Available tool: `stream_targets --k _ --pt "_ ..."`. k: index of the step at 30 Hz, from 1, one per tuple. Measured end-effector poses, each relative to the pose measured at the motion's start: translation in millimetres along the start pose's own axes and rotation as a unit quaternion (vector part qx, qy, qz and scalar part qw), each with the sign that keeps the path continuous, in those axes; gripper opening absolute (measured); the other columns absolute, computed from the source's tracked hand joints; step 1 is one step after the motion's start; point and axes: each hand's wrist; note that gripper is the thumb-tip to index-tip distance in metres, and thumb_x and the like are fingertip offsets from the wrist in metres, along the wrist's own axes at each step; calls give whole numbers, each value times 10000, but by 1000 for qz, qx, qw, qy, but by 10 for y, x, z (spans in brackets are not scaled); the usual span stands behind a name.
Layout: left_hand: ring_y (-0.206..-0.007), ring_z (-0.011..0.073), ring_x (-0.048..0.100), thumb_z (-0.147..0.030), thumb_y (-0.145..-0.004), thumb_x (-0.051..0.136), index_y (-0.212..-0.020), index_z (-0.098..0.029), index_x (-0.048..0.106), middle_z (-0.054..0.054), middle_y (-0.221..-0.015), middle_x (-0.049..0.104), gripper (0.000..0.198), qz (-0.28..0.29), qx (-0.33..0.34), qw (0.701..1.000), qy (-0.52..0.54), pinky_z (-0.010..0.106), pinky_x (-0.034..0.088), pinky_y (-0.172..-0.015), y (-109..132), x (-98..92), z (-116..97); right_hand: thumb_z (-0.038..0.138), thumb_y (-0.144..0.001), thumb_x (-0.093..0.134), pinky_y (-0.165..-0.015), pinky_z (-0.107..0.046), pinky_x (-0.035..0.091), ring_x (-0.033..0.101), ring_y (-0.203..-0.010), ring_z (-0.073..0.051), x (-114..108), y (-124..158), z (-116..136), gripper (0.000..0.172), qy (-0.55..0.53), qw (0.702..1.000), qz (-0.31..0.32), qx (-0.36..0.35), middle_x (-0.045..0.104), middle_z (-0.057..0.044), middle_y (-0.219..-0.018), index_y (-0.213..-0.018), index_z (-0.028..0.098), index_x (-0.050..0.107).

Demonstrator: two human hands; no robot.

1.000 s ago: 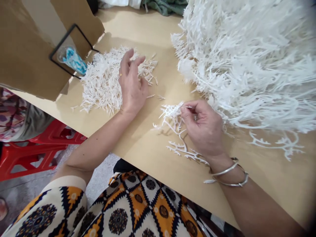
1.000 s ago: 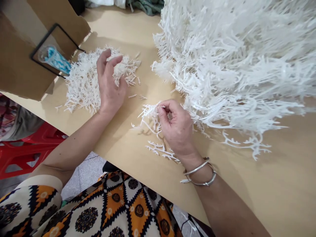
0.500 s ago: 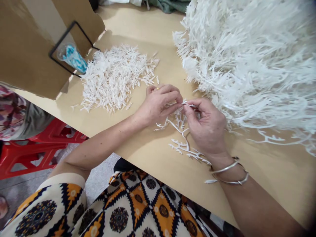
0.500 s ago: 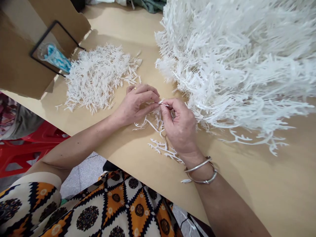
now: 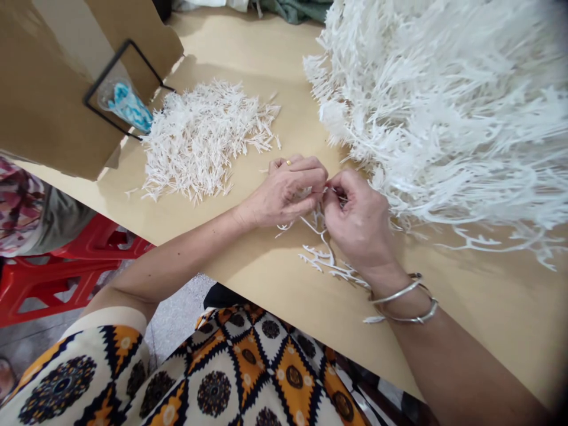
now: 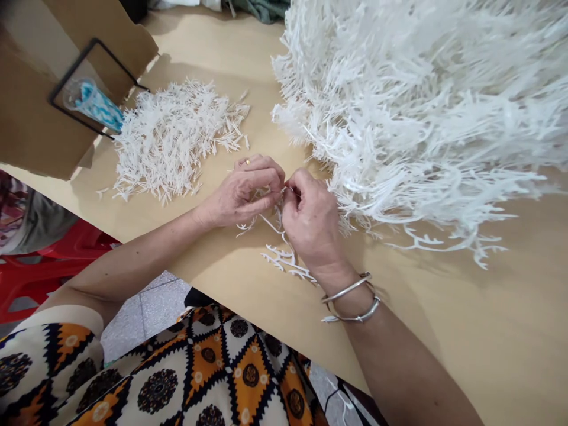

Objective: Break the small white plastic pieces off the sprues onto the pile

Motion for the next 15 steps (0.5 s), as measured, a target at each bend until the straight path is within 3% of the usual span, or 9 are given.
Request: stream_targets --k 6,8,11,15 --pt "-1146 209 602 -340 -1054 499 -915 -231 645 9 -1136 746 229 67 65 996 10 430 328 -1051 30 23 -251 170 -862 598 -646 -358 414 520 -636 -165 -51 -92 -220 114 -20 998 -38 39 595 -6 -698 -783 241 558" --pt "-1137 204 619 -364 -1069 493 -940 -241 643 6 -1134 748 233 55 66 996 14 450 326 -1075 23 28 -270 191 -857 631 -674 -376 455 560 -649 -172 -82 -126 -354 82 -32 996 -60 56 630 -10 -717 -802 240 596" --pt "-1088 210 641 -388 -1055 521 -968 -248 608 40 -1118 714 187 -68 -39 997 -12 446 406 -1038 9 10 -17 242 -884 649 -701 -396 522 638 -686 -189 -83 -133 -488 43 -92 991 -72 71 676 -12 -761 -865 261 615" --pt "-1096 249 619 -543 -986 629 -1092 -286 569 76 -1175 636 285 -283 -152 944 -70 468 475 -985 37 -33 508 260 -892 685 -704 -387 577 701 -728 -192 -47 -106 -468 70 -176 979 -62 83 701 -9 -807 -911 271 618"
Point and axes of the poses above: each hand's wrist, its own y-axis away from the middle knuckle, its own x-axis out of the palm, z = x × y
